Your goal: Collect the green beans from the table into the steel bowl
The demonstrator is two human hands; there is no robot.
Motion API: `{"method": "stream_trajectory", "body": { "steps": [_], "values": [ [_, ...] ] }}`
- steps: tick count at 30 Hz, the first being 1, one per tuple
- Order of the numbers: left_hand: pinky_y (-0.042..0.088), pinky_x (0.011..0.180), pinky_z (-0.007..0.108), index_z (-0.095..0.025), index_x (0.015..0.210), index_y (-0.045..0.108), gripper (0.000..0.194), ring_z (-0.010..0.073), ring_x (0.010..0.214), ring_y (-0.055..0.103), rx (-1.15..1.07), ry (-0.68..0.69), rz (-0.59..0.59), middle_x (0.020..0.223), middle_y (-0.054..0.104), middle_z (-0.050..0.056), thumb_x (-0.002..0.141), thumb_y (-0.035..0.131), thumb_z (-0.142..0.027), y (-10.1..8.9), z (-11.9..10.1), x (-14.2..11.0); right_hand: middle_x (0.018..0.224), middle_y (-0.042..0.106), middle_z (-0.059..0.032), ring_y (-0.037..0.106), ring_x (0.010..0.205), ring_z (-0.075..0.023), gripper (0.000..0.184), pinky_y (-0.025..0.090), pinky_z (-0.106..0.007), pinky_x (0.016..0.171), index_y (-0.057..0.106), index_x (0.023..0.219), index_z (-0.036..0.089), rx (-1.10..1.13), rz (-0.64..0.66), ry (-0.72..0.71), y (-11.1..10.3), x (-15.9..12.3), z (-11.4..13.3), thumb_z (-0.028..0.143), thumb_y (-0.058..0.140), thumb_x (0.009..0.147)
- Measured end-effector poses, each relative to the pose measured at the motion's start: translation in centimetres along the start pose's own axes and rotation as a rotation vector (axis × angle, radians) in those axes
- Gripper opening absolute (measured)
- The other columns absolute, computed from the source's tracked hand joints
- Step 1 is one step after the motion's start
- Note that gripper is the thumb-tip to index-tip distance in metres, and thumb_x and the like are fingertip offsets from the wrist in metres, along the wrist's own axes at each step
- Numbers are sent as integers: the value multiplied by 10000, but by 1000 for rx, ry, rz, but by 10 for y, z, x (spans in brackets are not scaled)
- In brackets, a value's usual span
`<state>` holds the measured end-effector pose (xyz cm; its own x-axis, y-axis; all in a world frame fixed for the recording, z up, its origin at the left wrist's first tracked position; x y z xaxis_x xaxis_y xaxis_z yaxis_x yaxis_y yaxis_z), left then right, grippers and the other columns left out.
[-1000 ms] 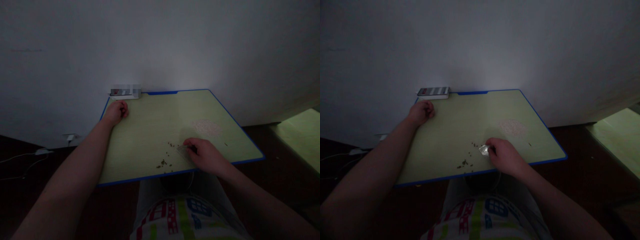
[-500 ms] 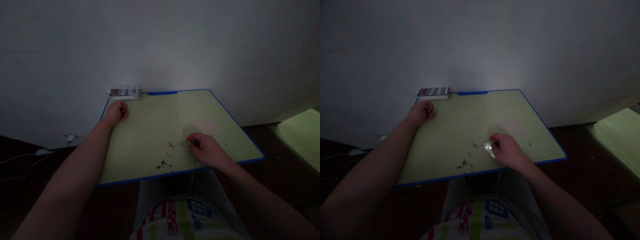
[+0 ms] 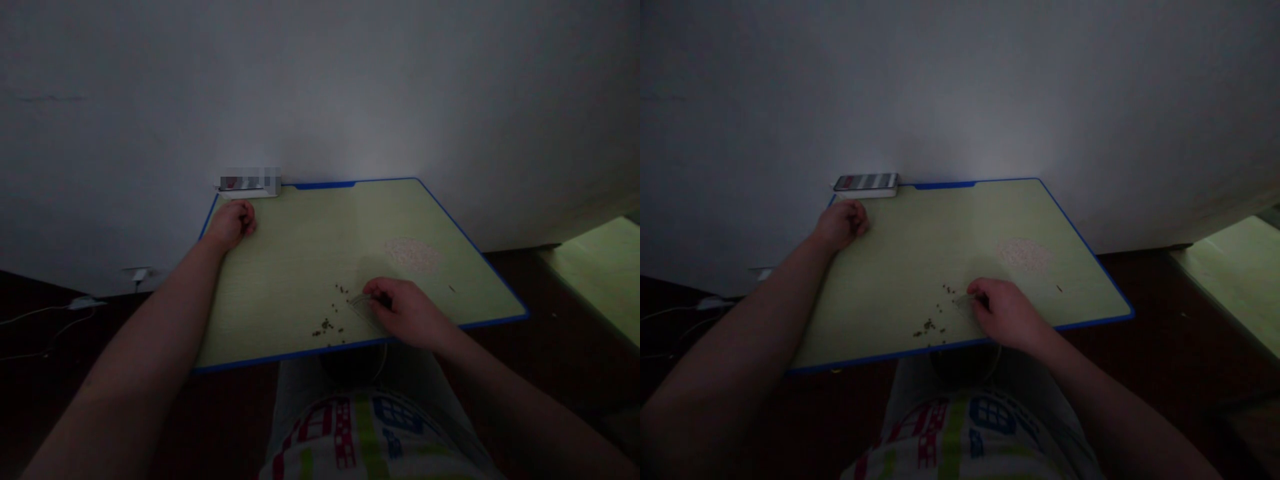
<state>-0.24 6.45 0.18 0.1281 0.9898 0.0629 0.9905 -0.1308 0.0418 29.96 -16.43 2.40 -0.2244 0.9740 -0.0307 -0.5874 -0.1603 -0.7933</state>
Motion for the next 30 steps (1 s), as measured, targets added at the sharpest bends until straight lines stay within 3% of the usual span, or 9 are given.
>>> {"method": "stream_trajectory", "body": {
  "steps": [6, 14, 24, 30],
  "values": [
    [251, 334, 221, -194, 546, 458, 82, 92, 338, 388, 7, 0, -3, 429, 345, -31, 580, 426, -127, -2, 2, 2, 770, 680, -35, 595, 657, -152, 178, 410, -263, 596, 636, 928, 182, -37, -24, -13, -7, 6, -2, 157, 505, 811],
    [235, 331, 228, -191, 530, 468, 89, 93, 322, 378, -12, 31, 12, 419, 342, -32, 557, 418, -121, 0, 0, 1, 777, 686, -52, 596, 656, -157, 196, 397, -260, 589, 648, 942, 170, -103, -28, -26, -3, 14, 13, 161, 503, 810],
    [243, 337, 228, -191, 537, 473, 97, 92, 327, 386, 1, 17, 12, 424, 342, -33, 568, 423, -114, -1, 2, 2, 740, 680, -48, 595, 635, -159, 193, 398, -264, 577, 644, 935, 169, -141, -73, 45, -15, 14, -6, 163, 503, 804],
    [237, 332, 226, -192, 536, 463, 97, 89, 323, 369, -17, -5, -5, 422, 331, -35, 585, 420, -121, -1, 1, 1, 754, 671, -44, 583, 642, -151, 193, 391, -260, 583, 636, 942, 167, -103, -48, -26, -12, 20, 1, 159, 499, 806]
  ]
}}
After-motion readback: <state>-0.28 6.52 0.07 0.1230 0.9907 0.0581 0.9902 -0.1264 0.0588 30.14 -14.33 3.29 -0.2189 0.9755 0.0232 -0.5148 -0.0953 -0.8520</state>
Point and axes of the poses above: each hand's wrist, its own x-axis towards the middle knuckle, its own y-axis out of the palm, z = x × y, the point moved 6 cm from there along x, towards the middle knuckle
